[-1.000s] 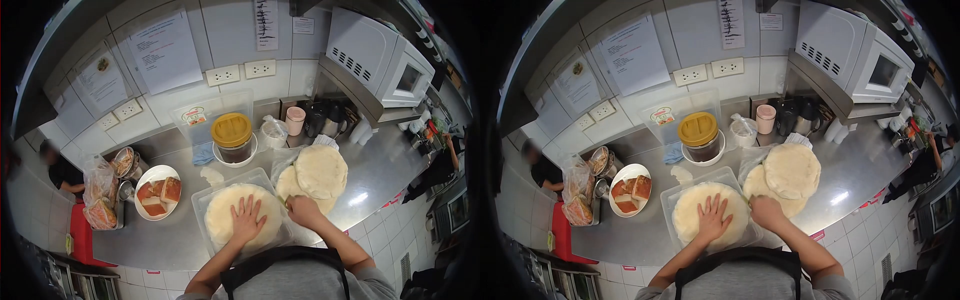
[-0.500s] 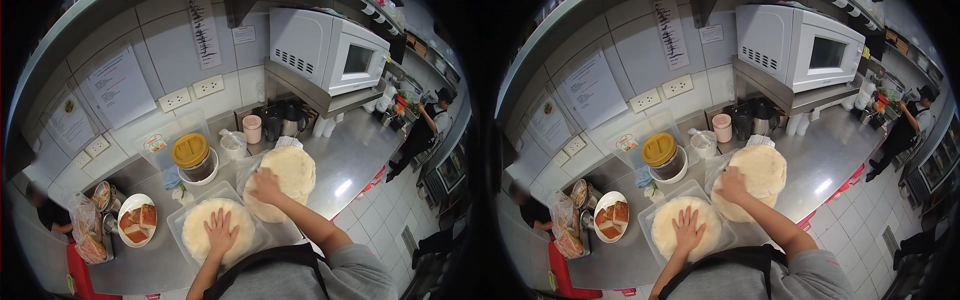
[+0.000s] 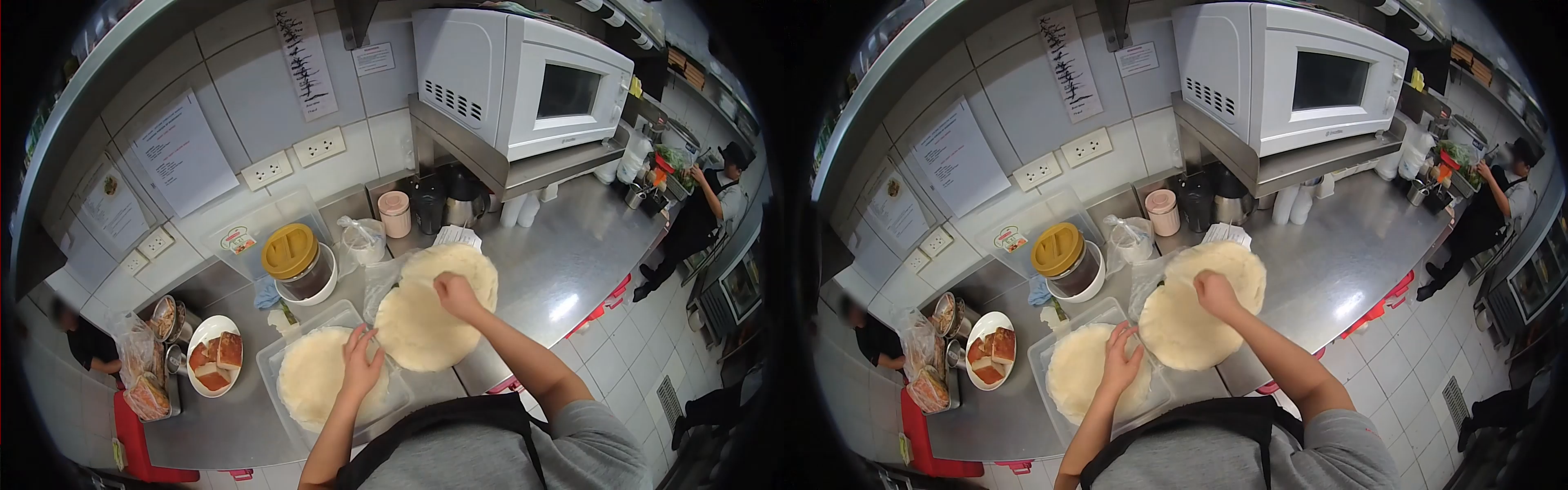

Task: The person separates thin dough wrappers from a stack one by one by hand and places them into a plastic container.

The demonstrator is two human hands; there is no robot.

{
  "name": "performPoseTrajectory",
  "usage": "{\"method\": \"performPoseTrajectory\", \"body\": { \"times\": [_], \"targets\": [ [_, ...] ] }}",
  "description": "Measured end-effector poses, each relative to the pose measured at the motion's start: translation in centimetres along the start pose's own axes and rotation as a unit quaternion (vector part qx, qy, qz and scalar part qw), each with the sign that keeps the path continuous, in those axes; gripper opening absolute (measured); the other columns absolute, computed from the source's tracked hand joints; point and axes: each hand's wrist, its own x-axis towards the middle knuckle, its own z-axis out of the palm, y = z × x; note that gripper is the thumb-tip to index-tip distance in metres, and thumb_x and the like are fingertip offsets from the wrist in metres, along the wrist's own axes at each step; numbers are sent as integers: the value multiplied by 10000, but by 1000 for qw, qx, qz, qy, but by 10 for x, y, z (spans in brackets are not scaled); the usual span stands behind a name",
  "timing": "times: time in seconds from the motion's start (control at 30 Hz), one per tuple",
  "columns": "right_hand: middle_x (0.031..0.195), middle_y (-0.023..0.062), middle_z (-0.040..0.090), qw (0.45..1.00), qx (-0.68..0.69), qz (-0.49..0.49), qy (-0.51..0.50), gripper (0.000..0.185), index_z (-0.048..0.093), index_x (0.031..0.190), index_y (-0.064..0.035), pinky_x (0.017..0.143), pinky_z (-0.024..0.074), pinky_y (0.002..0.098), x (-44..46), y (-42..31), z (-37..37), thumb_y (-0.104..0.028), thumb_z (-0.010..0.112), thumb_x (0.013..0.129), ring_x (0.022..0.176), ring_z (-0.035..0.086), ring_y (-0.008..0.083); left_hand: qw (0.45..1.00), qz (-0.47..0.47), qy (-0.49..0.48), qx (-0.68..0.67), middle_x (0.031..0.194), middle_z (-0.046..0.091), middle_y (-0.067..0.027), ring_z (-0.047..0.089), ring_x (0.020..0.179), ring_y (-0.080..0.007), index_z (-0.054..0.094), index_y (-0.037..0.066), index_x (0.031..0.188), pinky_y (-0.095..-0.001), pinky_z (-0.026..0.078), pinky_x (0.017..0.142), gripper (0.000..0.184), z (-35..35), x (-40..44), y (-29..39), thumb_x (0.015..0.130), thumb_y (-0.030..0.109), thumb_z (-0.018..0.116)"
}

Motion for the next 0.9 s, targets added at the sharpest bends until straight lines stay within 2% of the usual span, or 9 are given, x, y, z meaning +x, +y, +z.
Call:
{"method": "performPoseTrajectory", "body": {
  "times": [0.07,0.17,0.2,0.27,0.4,0.47,0.57,0.6,0.9],
  "targets": [
    [742,87,636,990,137,39,5,76,614,820,-32,594,471,323,20,-12,-37,-74,555,844,635,596,232,996,58,-3,-68,1428,283,-210,298,1319,-378,421,32,1307,-374,277,1070,544,16,19,25,825,171,633],
    [766,37,651,854,487,182,-3,135,620,838,-41,588,456,269,33,-34,-80,-136,550,904,628,580,153,984,144,66,-79,1452,241,-220,261,1342,-377,346,17,1361,-441,252,1075,634,28,38,94,843,249,629],
    [811,19,649,814,553,179,-6,148,618,863,-40,619,477,259,32,-43,-96,-139,528,926,688,594,107,978,185,80,-62,1459,224,-226,249,1348,-378,323,13,1373,-460,243,1074,661,30,45,111,847,277,623],
    [839,45,649,739,637,218,17,137,613,915,-19,660,501,277,27,-40,-102,-132,535,917,703,608,138,958,264,106,-27,1473,188,-238,226,1359,-380,277,5,1397,-499,226,1073,718,35,55,135,854,332,613],
    [1004,106,636,589,742,318,-17,259,575,1085,-3,801,520,337,1,-1,-67,-195,536,915,847,628,204,980,183,20,79,1484,169,-239,211,1373,-359,284,0,1399,-515,204,1079,733,69,66,143,849,365,602],
    [1008,101,626,566,729,381,-51,266,561,1101,19,812,514,341,-17,21,-55,-167,534,913,869,617,221,989,112,-35,93,1469,214,-247,244,1361,-363,305,-8,1388,-483,230,1082,731,99,67,125,834,347,623],
    [1042,95,613,570,701,411,-118,288,546,1139,16,834,501,339,-40,47,-52,-162,534,914,924,600,206,996,70,-34,-43,1405,346,-246,359,1303,-365,384,-24,1339,-423,307,1061,687,138,62,96,801,299,661],
    [1041,90,615,563,706,407,-137,291,548,1147,7,828,502,333,-45,51,-57,-165,539,913,919,601,196,996,91,7,-13,1335,430,-260,457,1216,-386,441,-57,1281,-386,384,1012,645,143,61,94,775,262,681],
    [1031,26,608,612,667,361,-227,365,533,1240,-37,782,517,295,-58,54,-72,-73,591,881,894,601,121,998,47,26,-38,1248,516,-260,518,1162,-358,516,-61,1210,-387,417,980,637,143,66,108,705,248,751]
  ]
}}
